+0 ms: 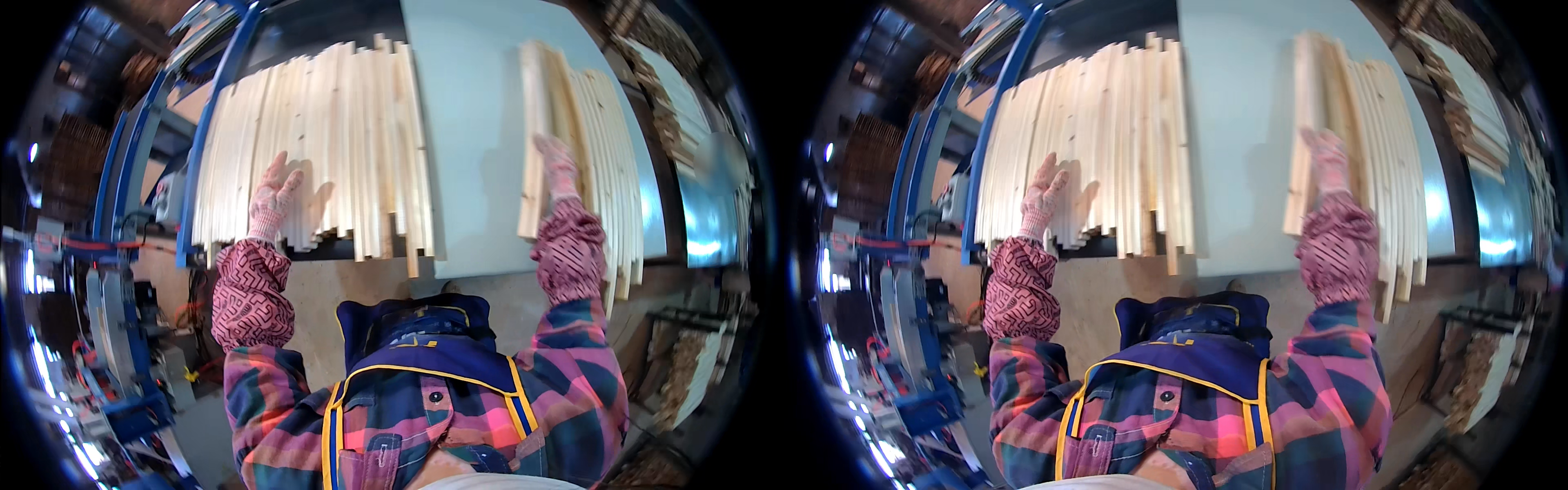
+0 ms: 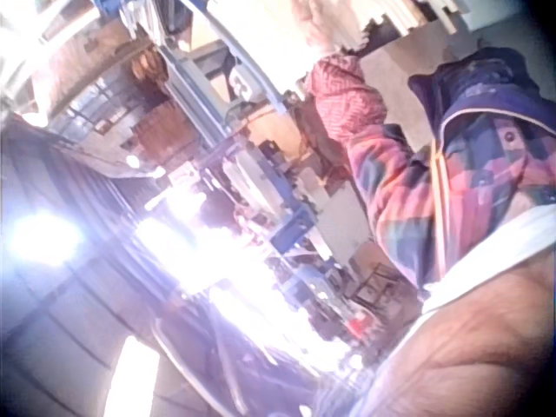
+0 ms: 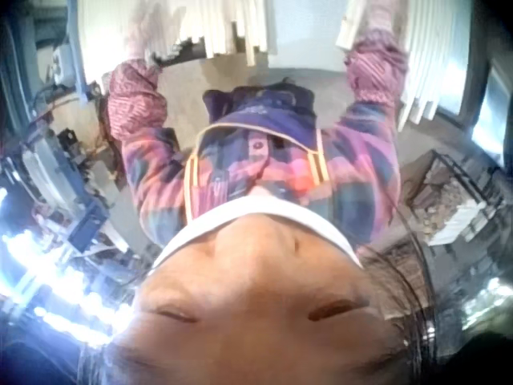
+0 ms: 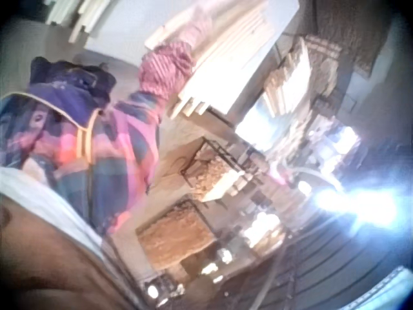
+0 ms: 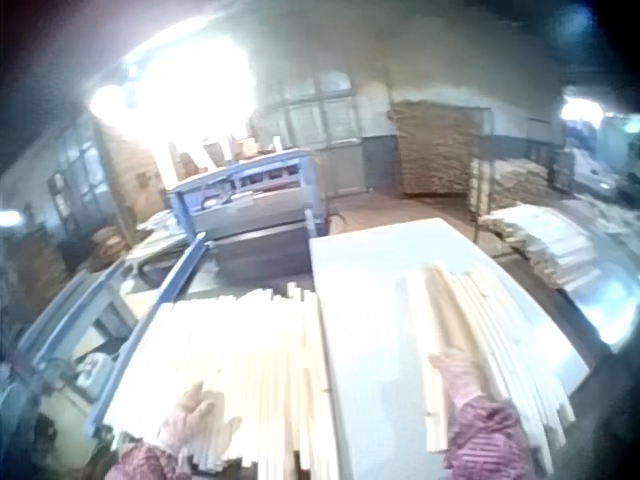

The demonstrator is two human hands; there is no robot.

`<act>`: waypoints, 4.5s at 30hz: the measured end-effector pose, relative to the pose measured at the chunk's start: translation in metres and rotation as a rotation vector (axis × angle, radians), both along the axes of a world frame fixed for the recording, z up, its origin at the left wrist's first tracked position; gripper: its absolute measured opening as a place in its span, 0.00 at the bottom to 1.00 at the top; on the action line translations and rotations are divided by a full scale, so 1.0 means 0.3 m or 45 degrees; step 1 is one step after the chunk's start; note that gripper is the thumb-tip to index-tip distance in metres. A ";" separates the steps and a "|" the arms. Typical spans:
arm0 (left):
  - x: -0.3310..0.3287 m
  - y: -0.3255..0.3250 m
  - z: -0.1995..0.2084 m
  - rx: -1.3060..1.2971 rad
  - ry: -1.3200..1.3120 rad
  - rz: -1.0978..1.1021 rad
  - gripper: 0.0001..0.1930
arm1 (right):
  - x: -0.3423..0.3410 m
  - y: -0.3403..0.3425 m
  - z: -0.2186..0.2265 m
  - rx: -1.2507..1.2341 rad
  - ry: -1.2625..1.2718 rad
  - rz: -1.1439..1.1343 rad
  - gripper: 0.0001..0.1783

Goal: The person repeatedly picks up stacks of thin wooden planks from a metal table and places them onto a conveyor belt. The person aligns the planks before moving them and continues this cycle throughout the clip.

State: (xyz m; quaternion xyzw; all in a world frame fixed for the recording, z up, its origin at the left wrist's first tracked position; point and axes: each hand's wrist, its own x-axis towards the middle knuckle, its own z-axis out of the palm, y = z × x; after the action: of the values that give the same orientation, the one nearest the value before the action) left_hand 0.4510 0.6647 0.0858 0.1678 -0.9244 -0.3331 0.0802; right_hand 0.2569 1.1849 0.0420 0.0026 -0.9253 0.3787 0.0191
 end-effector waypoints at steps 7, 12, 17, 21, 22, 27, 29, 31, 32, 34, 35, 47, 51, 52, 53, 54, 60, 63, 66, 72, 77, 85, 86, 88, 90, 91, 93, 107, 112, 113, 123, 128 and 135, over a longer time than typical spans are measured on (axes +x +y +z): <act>0.234 -0.447 0.184 -1.140 -0.141 0.645 0.32 | -0.032 0.041 0.129 0.911 0.142 -0.233 0.26; 0.369 -0.783 0.300 -1.155 -0.143 0.840 0.25 | 0.022 0.044 0.131 0.782 -0.107 -0.346 0.23; 0.326 -0.883 0.304 -1.242 -0.534 0.743 0.27 | 0.104 0.008 0.101 0.830 -0.299 -0.393 0.25; 0.311 -0.852 0.314 -1.101 -0.644 0.839 0.29 | 0.143 -0.089 0.139 0.805 -0.334 -0.525 0.28; 0.300 -0.836 0.336 -1.070 -0.730 0.848 0.31 | 0.155 -0.115 0.157 0.780 -0.389 -0.517 0.28; 0.152 -0.570 0.422 -1.107 -0.427 0.743 0.30 | 0.181 -0.101 0.288 0.531 -0.385 -0.322 0.31; 0.041 -0.369 0.416 -0.868 -0.016 0.450 0.30 | 0.170 0.002 0.359 0.474 -0.298 -0.322 0.31; -0.070 -0.110 0.354 -0.585 0.261 0.096 0.30 | 0.154 0.172 0.434 0.554 -0.207 -0.281 0.29; -0.114 0.037 0.317 -0.522 0.319 -0.021 0.30 | 0.140 0.289 0.473 0.632 -0.115 -0.226 0.27; -0.194 0.347 0.240 -0.439 0.177 -0.320 0.31 | 0.101 0.531 0.531 0.996 0.102 -0.385 0.24; -0.211 0.495 0.204 -0.203 0.102 -0.446 0.31 | 0.089 0.633 0.534 0.986 0.079 -0.396 0.24; -0.447 1.815 0.068 0.234 -0.289 -0.404 0.46 | -0.106 0.991 0.087 0.548 -0.003 0.101 0.31; -0.412 1.815 0.044 0.105 -0.316 -0.275 0.47 | -0.096 0.949 0.063 0.535 0.038 0.191 0.33; -0.391 1.785 0.044 0.107 -0.348 -0.245 0.47 | -0.076 0.922 0.063 0.539 0.044 0.225 0.33; -0.371 1.743 0.049 0.109 -0.375 -0.212 0.47 | -0.053 0.879 0.065 0.492 0.035 0.225 0.34; -0.342 1.703 0.055 0.121 -0.372 -0.192 0.46 | -0.019 0.830 0.064 0.466 0.034 0.297 0.35; -0.064 1.364 0.107 0.138 -0.411 0.080 0.46 | 0.207 0.411 0.103 0.445 -0.121 0.537 0.48; -0.020 1.271 0.101 0.133 -0.360 0.150 0.48 | 0.267 0.305 0.136 0.348 -0.304 0.760 0.55; -0.054 1.296 0.086 0.288 -0.283 -0.038 0.46 | 0.293 0.428 0.174 0.234 -0.317 0.618 0.50; -0.140 1.398 0.155 0.486 0.369 0.332 0.39 | 0.433 0.995 0.160 -0.287 -0.021 0.788 0.26; -0.482 1.815 0.210 0.350 0.443 -0.240 0.33 | 0.523 1.656 -0.049 -0.593 -0.081 0.168 0.17; -0.906 3.168 0.077 0.521 -0.121 -0.895 0.28 | 0.425 2.308 -0.213 -1.447 -0.207 -0.778 0.02; -0.920 3.311 0.066 0.375 -0.228 -0.980 0.29 | 0.368 2.349 -0.216 -1.542 -0.144 -0.855 0.02; -0.942 3.539 0.047 0.409 -0.377 -1.146 0.30 | 0.233 2.399 -0.220 -1.639 -0.170 -0.966 0.08; -1.008 3.707 0.030 0.010 -0.397 -1.216 0.30 | 0.088 2.441 -0.227 -1.726 -0.207 -1.058 0.14; -1.058 3.766 0.020 -0.035 -0.394 -1.221 0.31 | 0.025 2.468 -0.233 -1.804 -0.205 -1.016 0.16; -1.184 3.834 -0.009 0.053 -0.436 -1.118 0.30 | -0.074 2.530 -0.255 -1.823 -0.187 -0.947 0.17; -2.308 4.315 -0.081 -1.145 -0.230 -1.311 0.47 | -1.205 3.079 -0.340 -1.339 -0.198 -1.082 0.22; -2.551 4.297 -0.094 -1.045 -0.345 -1.772 0.44 | -1.515 3.152 -0.402 0.350 -0.041 -0.644 0.18; -2.583 4.294 -0.098 -1.072 -0.314 -1.836 0.41 | -1.550 3.156 -0.418 0.108 -0.220 -0.789 0.15; -2.662 3.883 -0.192 -0.167 -0.076 -0.677 0.26 | -1.648 3.151 -0.525 -0.422 -0.681 -1.157 0.32; -2.893 3.783 -0.342 0.819 -0.746 -0.455 0.37 | -1.645 3.133 -0.518 -0.539 -0.517 -1.274 0.35; -3.060 3.983 -0.372 1.123 -0.690 0.033 0.47 | -1.634 3.128 -0.408 -0.455 -0.760 -1.145 0.45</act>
State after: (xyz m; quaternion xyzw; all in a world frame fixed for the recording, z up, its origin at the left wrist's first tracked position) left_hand -0.4671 1.8597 -0.0258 0.2775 -0.6814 -0.6346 -0.2365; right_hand -0.2333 2.1232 -0.0803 -0.5021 -0.7222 0.4684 -0.0836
